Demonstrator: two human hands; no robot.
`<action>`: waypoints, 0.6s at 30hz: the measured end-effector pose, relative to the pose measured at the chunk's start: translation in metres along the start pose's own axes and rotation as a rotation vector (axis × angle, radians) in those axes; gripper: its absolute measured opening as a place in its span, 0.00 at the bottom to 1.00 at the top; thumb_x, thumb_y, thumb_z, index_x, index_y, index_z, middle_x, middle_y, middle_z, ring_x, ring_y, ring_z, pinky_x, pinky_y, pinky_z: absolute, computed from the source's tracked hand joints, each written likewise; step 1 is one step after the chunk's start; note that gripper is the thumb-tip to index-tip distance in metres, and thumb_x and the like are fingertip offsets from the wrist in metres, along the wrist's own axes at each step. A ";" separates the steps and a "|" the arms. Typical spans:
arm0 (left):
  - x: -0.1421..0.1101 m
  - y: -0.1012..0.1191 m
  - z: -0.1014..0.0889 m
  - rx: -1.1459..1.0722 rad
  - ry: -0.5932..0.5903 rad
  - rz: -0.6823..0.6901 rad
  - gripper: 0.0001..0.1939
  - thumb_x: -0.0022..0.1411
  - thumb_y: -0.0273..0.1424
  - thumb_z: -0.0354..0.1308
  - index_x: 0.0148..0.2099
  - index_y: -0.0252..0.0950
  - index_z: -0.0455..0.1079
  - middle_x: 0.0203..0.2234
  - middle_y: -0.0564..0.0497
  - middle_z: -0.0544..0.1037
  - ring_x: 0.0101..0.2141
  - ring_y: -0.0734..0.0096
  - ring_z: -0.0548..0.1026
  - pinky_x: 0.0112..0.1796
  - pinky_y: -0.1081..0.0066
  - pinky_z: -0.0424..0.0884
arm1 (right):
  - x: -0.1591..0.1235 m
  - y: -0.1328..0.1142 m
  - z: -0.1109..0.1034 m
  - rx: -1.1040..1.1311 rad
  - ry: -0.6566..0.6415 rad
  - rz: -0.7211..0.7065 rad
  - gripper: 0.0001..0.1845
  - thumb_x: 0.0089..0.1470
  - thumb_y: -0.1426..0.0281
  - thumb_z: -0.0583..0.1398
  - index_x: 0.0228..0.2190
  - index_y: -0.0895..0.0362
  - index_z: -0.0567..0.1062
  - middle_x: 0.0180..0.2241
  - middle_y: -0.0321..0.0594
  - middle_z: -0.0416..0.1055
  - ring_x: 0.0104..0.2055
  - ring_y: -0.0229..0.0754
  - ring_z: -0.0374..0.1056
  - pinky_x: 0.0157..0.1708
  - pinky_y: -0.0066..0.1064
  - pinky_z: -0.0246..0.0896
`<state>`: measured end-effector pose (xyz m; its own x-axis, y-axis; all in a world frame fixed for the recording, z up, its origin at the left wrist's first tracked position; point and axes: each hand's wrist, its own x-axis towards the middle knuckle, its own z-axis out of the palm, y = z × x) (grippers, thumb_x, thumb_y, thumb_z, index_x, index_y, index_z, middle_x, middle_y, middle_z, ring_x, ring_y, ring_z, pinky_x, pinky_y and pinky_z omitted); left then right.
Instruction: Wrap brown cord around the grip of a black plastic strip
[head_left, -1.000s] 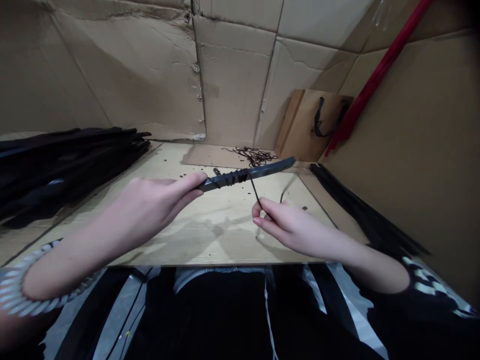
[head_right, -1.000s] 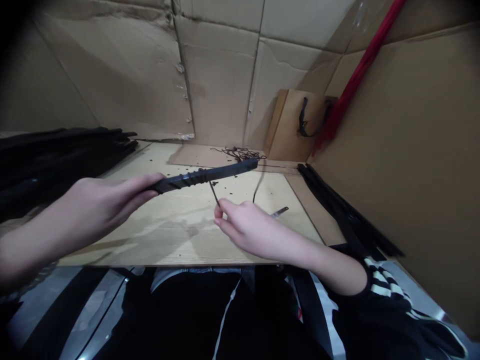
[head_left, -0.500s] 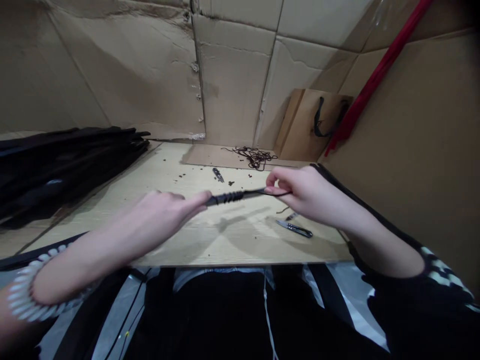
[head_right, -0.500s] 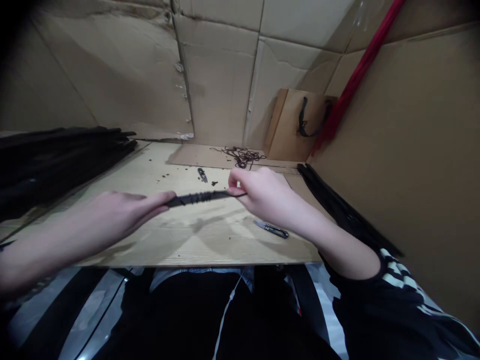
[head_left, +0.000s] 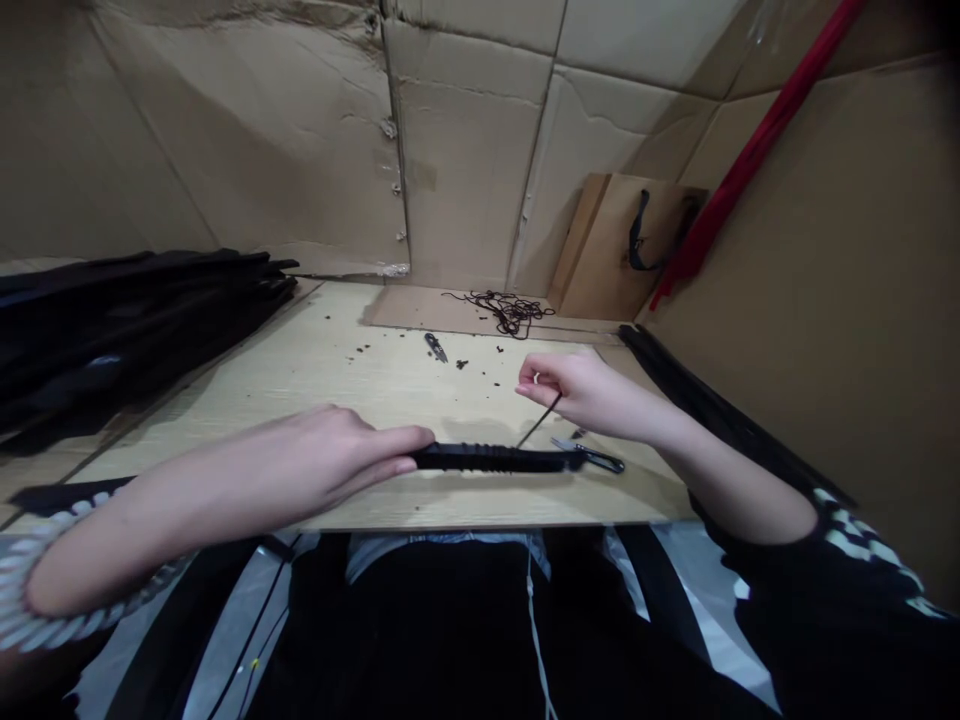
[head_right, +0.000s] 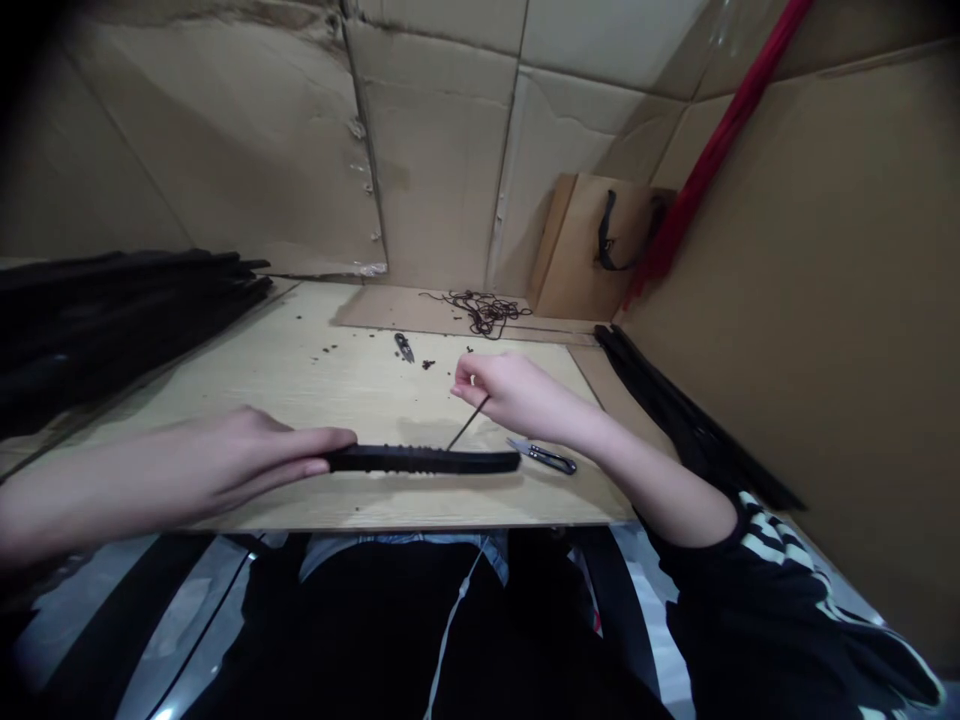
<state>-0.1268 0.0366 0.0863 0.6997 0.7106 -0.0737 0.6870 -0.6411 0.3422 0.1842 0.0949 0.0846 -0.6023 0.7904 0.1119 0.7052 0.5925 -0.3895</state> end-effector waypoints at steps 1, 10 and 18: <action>0.002 -0.005 0.002 0.046 0.042 -0.044 0.22 0.72 0.45 0.42 0.55 0.45 0.73 0.23 0.49 0.75 0.21 0.69 0.70 0.23 0.72 0.60 | -0.002 -0.004 -0.002 -0.040 0.009 -0.023 0.14 0.65 0.67 0.55 0.32 0.64 0.71 0.26 0.35 0.65 0.27 0.26 0.55 0.30 0.17 0.44; 0.012 -0.010 -0.001 0.175 0.369 -0.223 0.28 0.71 0.51 0.39 0.59 0.42 0.69 0.23 0.49 0.73 0.22 0.64 0.69 0.26 0.70 0.60 | -0.028 -0.027 0.018 0.062 0.066 -0.028 0.25 0.71 0.59 0.46 0.33 0.64 0.70 0.22 0.35 0.60 0.23 0.25 0.53 0.28 0.19 0.42; 0.000 0.015 0.000 -0.477 0.266 -0.133 0.27 0.72 0.47 0.43 0.66 0.40 0.60 0.19 0.57 0.67 0.18 0.78 0.66 0.22 0.80 0.63 | -0.031 -0.023 0.034 0.692 0.278 -0.045 0.23 0.67 0.55 0.53 0.39 0.64 0.73 0.21 0.33 0.50 0.22 0.24 0.47 0.24 0.17 0.45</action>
<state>-0.1165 0.0273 0.0913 0.4972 0.8646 0.0726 0.5579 -0.3827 0.7364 0.1738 0.0517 0.0589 -0.4439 0.8320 0.3327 0.2298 0.4645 -0.8552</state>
